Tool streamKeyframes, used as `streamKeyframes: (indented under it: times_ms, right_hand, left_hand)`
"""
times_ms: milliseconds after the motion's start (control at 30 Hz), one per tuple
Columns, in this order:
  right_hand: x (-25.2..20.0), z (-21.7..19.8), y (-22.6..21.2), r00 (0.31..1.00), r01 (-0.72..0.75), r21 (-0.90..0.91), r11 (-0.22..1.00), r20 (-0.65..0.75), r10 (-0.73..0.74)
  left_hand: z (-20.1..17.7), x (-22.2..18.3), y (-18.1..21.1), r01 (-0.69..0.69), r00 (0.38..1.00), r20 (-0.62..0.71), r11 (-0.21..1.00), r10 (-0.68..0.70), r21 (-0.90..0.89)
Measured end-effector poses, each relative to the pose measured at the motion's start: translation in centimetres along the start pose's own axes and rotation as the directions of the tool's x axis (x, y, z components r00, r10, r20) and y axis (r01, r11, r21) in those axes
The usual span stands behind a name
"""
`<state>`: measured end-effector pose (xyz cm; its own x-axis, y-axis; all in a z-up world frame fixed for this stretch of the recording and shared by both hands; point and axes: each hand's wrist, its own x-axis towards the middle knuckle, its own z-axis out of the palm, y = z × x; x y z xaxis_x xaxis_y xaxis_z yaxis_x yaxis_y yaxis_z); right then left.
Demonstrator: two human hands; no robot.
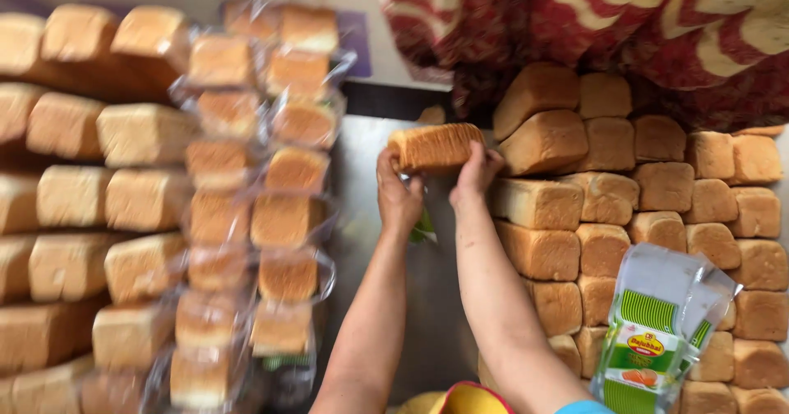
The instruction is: Bagging individual loaves of bread into plastic sleeves.
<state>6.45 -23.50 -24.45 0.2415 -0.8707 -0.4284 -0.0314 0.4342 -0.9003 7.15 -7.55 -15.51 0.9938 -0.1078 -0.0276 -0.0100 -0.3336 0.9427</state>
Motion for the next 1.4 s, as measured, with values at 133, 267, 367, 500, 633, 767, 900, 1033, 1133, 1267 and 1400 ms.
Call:
streamKeyframes:
  times_ms: [133, 267, 367, 500, 633, 767, 900, 1033, 1133, 1267, 1400]
  right_hand:
    - [-6.8, -4.6, -2.4, 0.994, 0.074, -0.164, 0.984, 0.093, -0.060]
    - [-9.1, -11.5, 0.5, 0.883, -0.368, -0.187, 0.911, 0.235, 0.406]
    - [-12.3, -14.3, 1.4, 0.567, -0.661, -0.209, 0.721, 0.491, 0.662]
    - [-19.9, -16.0, -1.2, 0.342, -0.731, -0.275, 0.625, 0.645, 0.684]
    - [-23.6, -17.3, -1.8, 0.266, -0.721, -0.268, 0.640, 0.745, 0.612]
    - [-25.3, -17.2, -2.5, 0.265, -0.654, -0.115, 0.748, 0.891, 0.369]
    - [-26.8, -17.9, -4.1, 0.317, -0.633, -0.106, 0.767, 0.869, 0.381]
    - [-27.4, -18.6, -6.5, 0.293, -0.690, -0.149, 0.708, 0.836, 0.463]
    - [-27.3, -19.4, -7.8, 0.405, -0.657, -0.105, 0.746, 0.786, 0.468]
    - [-26.2, -20.9, -8.9, 0.665, -0.489, -0.068, 0.870, 0.617, 0.422]
    - [-25.5, -22.6, -8.6, 0.648, 0.145, -0.068, 0.987, 0.760, -0.043]
  left_hand:
    - [-3.6, -7.3, 0.2, 0.062, 0.997, -0.049, 0.997, -0.060, 0.040]
    - [-10.2, -14.9, 4.0, 0.065, 0.984, 0.150, 0.982, -0.092, 0.176]
    - [-13.9, -19.1, 7.0, 0.006, 0.964, 0.252, 0.958, -0.081, 0.286]
    - [-16.3, -24.0, 9.4, -0.126, 0.960, 0.281, 0.899, 0.003, 0.420]
    - [-17.5, -27.1, 10.3, -0.333, 0.943, 0.190, 0.824, 0.275, 0.459]
    - [-18.5, -28.5, 11.0, -0.382, 0.921, 0.148, 0.759, 0.361, 0.527]
    - [-19.2, -30.1, 11.7, -0.449, 0.886, 0.136, 0.743, 0.444, 0.496]
    - [-20.7, -31.8, 12.9, -0.393, 0.914, 0.135, 0.759, 0.382, 0.519]
    - [-21.5, -32.9, 12.1, -0.248, 0.968, 0.110, 0.811, 0.224, 0.530]
    - [-21.1, -32.8, 5.1, -0.128, 0.991, 0.081, 0.952, 0.110, 0.277]
    - [-20.3, -32.5, 0.8, 0.603, 0.779, 0.388, 0.758, -0.492, -0.249]
